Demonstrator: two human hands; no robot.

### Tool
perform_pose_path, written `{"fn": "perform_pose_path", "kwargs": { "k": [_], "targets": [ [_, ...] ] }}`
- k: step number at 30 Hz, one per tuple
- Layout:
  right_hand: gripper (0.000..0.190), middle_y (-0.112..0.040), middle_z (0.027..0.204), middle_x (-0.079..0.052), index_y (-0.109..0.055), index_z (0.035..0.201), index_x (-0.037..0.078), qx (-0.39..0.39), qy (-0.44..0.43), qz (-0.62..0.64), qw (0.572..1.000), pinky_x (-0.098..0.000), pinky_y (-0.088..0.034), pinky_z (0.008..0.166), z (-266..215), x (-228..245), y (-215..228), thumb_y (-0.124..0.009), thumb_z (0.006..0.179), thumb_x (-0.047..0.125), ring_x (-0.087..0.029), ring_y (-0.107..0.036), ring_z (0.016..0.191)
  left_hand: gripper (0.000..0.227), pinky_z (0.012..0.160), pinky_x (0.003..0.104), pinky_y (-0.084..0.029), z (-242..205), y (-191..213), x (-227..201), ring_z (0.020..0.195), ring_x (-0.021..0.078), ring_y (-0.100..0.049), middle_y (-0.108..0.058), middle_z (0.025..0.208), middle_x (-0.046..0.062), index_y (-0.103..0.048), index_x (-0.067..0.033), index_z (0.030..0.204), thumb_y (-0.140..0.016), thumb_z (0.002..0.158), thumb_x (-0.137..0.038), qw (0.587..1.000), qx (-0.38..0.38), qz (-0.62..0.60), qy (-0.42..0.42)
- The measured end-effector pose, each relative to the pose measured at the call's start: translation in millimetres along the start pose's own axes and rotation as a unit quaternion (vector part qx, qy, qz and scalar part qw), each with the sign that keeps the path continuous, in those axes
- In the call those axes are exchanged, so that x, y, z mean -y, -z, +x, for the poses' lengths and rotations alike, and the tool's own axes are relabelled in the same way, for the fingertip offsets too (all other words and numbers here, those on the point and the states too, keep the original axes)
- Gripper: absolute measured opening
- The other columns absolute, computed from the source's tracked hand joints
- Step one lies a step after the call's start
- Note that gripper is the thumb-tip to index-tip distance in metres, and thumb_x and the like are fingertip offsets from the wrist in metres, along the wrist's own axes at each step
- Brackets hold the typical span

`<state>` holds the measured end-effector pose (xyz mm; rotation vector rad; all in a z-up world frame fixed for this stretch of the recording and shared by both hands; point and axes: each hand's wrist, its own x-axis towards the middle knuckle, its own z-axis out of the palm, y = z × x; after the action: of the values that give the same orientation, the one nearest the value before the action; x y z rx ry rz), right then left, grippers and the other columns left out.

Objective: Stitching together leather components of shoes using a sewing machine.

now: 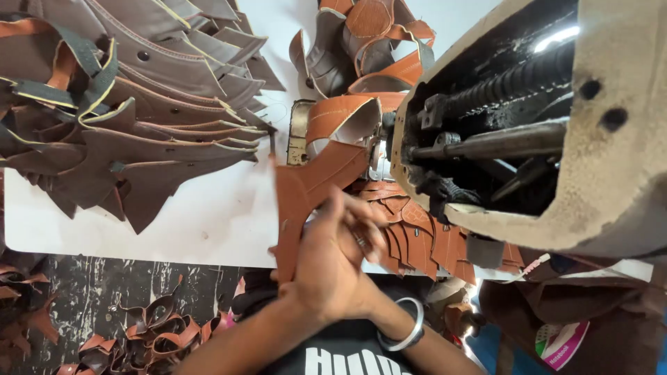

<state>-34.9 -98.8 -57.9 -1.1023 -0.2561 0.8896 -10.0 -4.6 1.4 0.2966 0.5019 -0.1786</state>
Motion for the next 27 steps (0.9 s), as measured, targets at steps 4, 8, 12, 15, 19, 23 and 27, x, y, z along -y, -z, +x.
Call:
{"fn": "perform_pose_path", "kwargs": {
  "k": [4, 8, 12, 15, 19, 23, 27],
  "targets": [
    [0.052, -0.067, 0.129, -0.016, -0.053, 0.144, 0.004, -0.015, -0.102, -0.029, 0.994, -0.0329, -0.056, 0.099, -34, -30, 12, -0.071, 0.098, 0.019, -0.021, -0.067, 0.115, 0.042, 0.067, 0.031, -0.048, -26, 3, -7, 0.077, 0.0187, -0.065, -0.072, 0.092, 0.012, -0.065, -0.0003, 0.1, -0.061, 0.104, -0.042, 0.978, 0.092, 0.168, 0.081],
    [0.054, -0.06, 0.119, -0.018, -0.052, 0.13, -0.002, -0.088, 0.064, -0.323, 0.94, -0.0355, -0.054, 0.088, -49, 45, 19, -0.073, 0.083, 0.012, -0.028, -0.063, 0.109, 0.024, 0.072, 0.037, -0.05, -37, -21, -46, 0.081, 0.0243, -0.065, -0.067, 0.091, 0.006, -0.066, -0.0083, 0.105, -0.074, 0.096, -0.029, 0.646, 0.229, 0.68, -0.26],
    [0.035, -0.071, 0.092, -0.01, -0.072, 0.11, 0.001, -0.085, 0.077, -0.397, 0.911, -0.0314, -0.056, 0.074, -48, 87, 33, -0.064, 0.077, 0.004, -0.021, -0.071, 0.084, 0.022, 0.066, 0.042, -0.048, -27, -8, -56, 0.077, 0.031, -0.064, -0.067, 0.088, 0.009, -0.068, -0.0069, 0.099, -0.079, 0.086, -0.022, 0.568, 0.236, 0.721, -0.319],
    [0.008, -0.069, 0.082, -0.006, -0.068, 0.092, -0.001, -0.153, 0.117, -0.348, 0.918, -0.0275, -0.055, 0.069, -39, 77, 41, -0.064, 0.088, 0.005, -0.016, -0.068, 0.073, 0.002, 0.07, 0.038, -0.051, -15, -1, -56, 0.082, 0.0259, -0.067, -0.069, 0.09, 0.004, -0.071, -0.0099, 0.099, -0.071, 0.098, -0.011, 0.615, 0.218, 0.69, -0.315],
    [0.011, -0.065, 0.071, -0.005, -0.071, 0.094, -0.003, -0.228, 0.023, -0.191, 0.954, -0.0249, -0.047, 0.058, -20, 56, 42, -0.066, 0.095, 0.008, -0.011, -0.059, 0.062, 0.011, 0.063, 0.031, -0.056, -3, -19, -67, 0.074, 0.0214, -0.069, -0.066, 0.087, 0.008, -0.071, -0.0057, 0.106, -0.067, 0.097, -0.012, 0.669, 0.185, 0.661, -0.285],
    [0.018, -0.071, 0.078, -0.005, -0.067, 0.089, -0.002, -0.253, 0.065, -0.114, 0.959, -0.0234, -0.05, 0.062, -3, 53, 30, -0.068, 0.101, 0.013, -0.009, -0.062, 0.067, 0.019, 0.053, 0.03, -0.047, 13, -20, -71, 0.056, 0.0152, -0.062, -0.063, 0.067, 0.009, -0.068, -0.0009, 0.09, -0.064, 0.102, -0.016, 0.693, 0.084, 0.671, -0.249],
    [0.01, -0.071, 0.086, -0.005, -0.068, 0.097, -0.002, -0.255, 0.09, -0.115, 0.956, -0.0225, -0.053, 0.069, 3, 60, 22, -0.07, 0.097, 0.008, -0.009, -0.066, 0.075, 0.019, 0.046, 0.032, -0.038, 26, -28, -73, 0.047, 0.0139, -0.046, -0.055, 0.057, 0.01, -0.073, 0.0005, 0.097, -0.065, 0.099, -0.016, 0.692, 0.06, 0.678, -0.241]
  ]
}}
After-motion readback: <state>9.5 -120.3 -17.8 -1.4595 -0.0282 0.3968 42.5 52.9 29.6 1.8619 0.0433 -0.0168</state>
